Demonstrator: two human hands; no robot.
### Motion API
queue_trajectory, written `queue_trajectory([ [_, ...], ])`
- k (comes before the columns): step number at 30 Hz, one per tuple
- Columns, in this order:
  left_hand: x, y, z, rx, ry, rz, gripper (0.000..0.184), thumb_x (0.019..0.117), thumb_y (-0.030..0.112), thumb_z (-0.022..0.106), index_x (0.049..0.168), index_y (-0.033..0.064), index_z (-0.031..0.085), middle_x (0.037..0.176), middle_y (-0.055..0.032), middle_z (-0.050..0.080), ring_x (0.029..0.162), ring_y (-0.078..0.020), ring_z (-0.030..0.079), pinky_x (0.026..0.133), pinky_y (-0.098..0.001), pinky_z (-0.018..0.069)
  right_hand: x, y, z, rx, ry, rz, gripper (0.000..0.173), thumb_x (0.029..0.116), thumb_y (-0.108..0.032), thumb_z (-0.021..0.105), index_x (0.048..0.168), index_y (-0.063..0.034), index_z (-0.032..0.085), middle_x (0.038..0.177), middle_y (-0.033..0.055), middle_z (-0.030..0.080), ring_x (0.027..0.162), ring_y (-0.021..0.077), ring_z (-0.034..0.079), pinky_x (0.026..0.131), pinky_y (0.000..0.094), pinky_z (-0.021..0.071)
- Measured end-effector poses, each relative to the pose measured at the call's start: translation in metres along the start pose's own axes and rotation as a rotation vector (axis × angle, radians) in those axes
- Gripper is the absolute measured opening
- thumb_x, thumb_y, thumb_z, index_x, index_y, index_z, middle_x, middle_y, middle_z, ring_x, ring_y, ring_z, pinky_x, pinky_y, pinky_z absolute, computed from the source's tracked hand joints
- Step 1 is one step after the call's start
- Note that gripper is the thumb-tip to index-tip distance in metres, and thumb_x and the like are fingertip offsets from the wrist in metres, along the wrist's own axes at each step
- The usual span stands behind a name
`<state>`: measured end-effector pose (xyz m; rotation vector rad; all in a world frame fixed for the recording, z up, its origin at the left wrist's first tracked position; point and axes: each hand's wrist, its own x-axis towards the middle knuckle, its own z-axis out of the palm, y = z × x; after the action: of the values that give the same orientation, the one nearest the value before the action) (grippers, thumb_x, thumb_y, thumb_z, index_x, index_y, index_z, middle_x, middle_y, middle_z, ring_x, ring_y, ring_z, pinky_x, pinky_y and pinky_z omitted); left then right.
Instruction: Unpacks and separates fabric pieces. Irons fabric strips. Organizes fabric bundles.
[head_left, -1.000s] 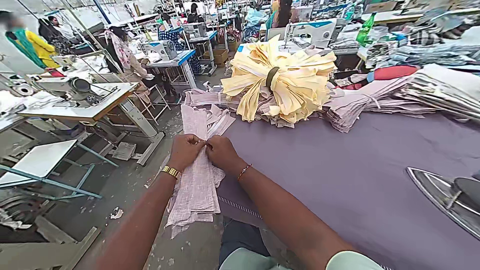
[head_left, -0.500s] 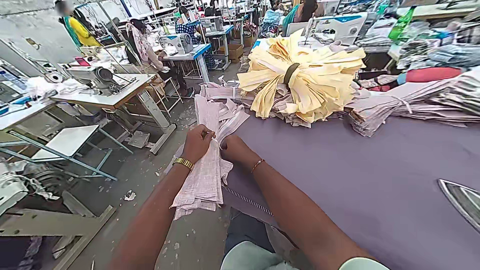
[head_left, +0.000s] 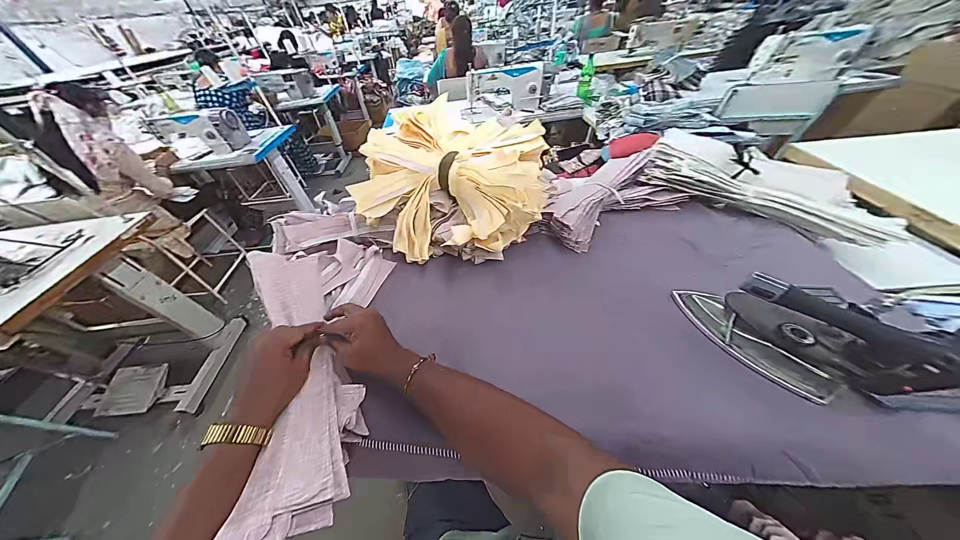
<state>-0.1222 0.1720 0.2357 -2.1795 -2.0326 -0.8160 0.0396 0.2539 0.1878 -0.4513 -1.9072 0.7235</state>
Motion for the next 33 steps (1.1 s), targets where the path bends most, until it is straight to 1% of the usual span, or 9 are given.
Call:
queue_trajectory([
  [2,-0.002,0.004,0.0,-0.01,0.025,-0.035,0.029,0.0966,0.022,0.067,0.124,0.0143,0.07,0.097,-0.0027,0.078,0.089,-0.0183,0.075,0.087,-0.0485,0.0594,0.001,0.003,0.006,0.044,0.055,-0.002,0.013,0.0903,-0.005,0.067,0.087,-0.004,0.08,0.092,0.0095,0.077,0.09,0.0189,0.073,0.083,0.0394,0.0585],
  [5,-0.006,0.011,-0.001,-0.02,0.058,-0.055,0.037,0.0942,0.023,0.069,0.13,0.0161,0.064,0.093,0.0,0.079,0.081,-0.0152,0.075,0.079,-0.0453,0.0612,0.001,0.0,0.008,0.125,0.091,0.133,0.013,0.09,-0.006,0.068,0.089,-0.0034,0.081,0.084,0.0086,0.077,0.08,0.0159,0.073,0.077,0.0386,0.0592],
  [10,-0.012,0.004,0.001,0.0,0.123,0.014,0.036,0.0932,0.028,0.072,0.126,0.0152,0.064,0.091,0.0009,0.079,0.077,-0.013,0.075,0.073,-0.0417,0.0616,0.009,-0.01,0.004,0.47,0.044,0.666,0.013,0.0888,-0.008,0.079,0.094,0.0034,0.076,0.075,0.0107,0.073,0.059,0.012,0.066,0.06,0.031,0.0579],
  [13,-0.013,0.003,0.003,-0.014,0.15,0.027,0.033,0.0919,0.029,0.073,0.121,0.0155,0.064,0.09,0.0032,0.079,0.076,-0.0092,0.075,0.07,-0.0366,0.0616,0.01,-0.009,0.002,0.593,0.058,0.803,0.016,0.0843,-0.004,0.082,0.091,0.006,0.071,0.071,0.0114,0.07,0.054,0.0119,0.064,0.053,0.0284,0.0564],
  [19,-0.012,0.001,0.003,-0.053,0.152,-0.013,0.032,0.0892,0.03,0.076,0.116,0.017,0.064,0.09,0.0065,0.079,0.075,-0.0049,0.074,0.07,-0.0314,0.0619,0.008,0.0,0.004,0.348,-0.107,0.563,0.013,0.0917,-0.008,0.072,0.082,0.0003,0.077,0.07,0.0058,0.069,0.064,0.0081,0.06,0.065,0.0318,0.051],
  [23,-0.011,0.007,-0.006,-0.055,0.143,-0.174,0.042,0.0793,0.033,0.083,0.111,0.0151,0.062,0.078,0.0066,0.073,0.065,-0.0069,0.069,0.063,-0.0344,0.059,0.009,-0.001,-0.007,0.196,-0.272,0.352,0.016,0.0919,-0.008,0.065,0.086,0.0009,0.076,0.075,0.009,0.069,0.069,0.0149,0.063,0.068,0.0385,0.0519],
  [26,-0.012,0.016,-0.009,-0.092,0.097,-0.276,0.044,0.0778,0.028,0.084,0.113,0.016,0.059,0.077,0.0076,0.074,0.064,-0.006,0.069,0.062,-0.034,0.06,0.009,-0.008,-0.009,0.062,-0.354,0.284,0.016,0.0921,-0.009,0.063,0.09,0.0002,0.076,0.082,0.0112,0.071,0.079,0.0205,0.066,0.076,0.0433,0.0533],
  [30,-0.009,0.025,-0.013,-0.183,0.066,-0.379,0.045,0.0765,0.02,0.085,0.111,0.0153,0.056,0.079,0.0074,0.075,0.067,-0.0062,0.072,0.065,-0.033,0.0625,0.007,-0.011,-0.006,0.009,-0.308,0.228,0.018,0.0928,-0.01,0.062,0.092,-0.0007,0.077,0.088,0.0123,0.074,0.087,0.0229,0.07,0.083,0.0456,0.0548],
  [33,-0.008,0.029,-0.012,-0.16,0.051,-0.4,0.042,0.0787,0.02,0.082,0.111,0.0104,0.057,0.082,0.003,0.075,0.072,-0.0104,0.072,0.071,-0.0389,0.0614,0.006,-0.01,-0.005,0.031,-0.265,0.277,0.019,0.0933,-0.011,0.062,0.092,-0.001,0.078,0.088,0.0115,0.074,0.086,0.0214,0.07,0.083,0.0446,0.0553],
])
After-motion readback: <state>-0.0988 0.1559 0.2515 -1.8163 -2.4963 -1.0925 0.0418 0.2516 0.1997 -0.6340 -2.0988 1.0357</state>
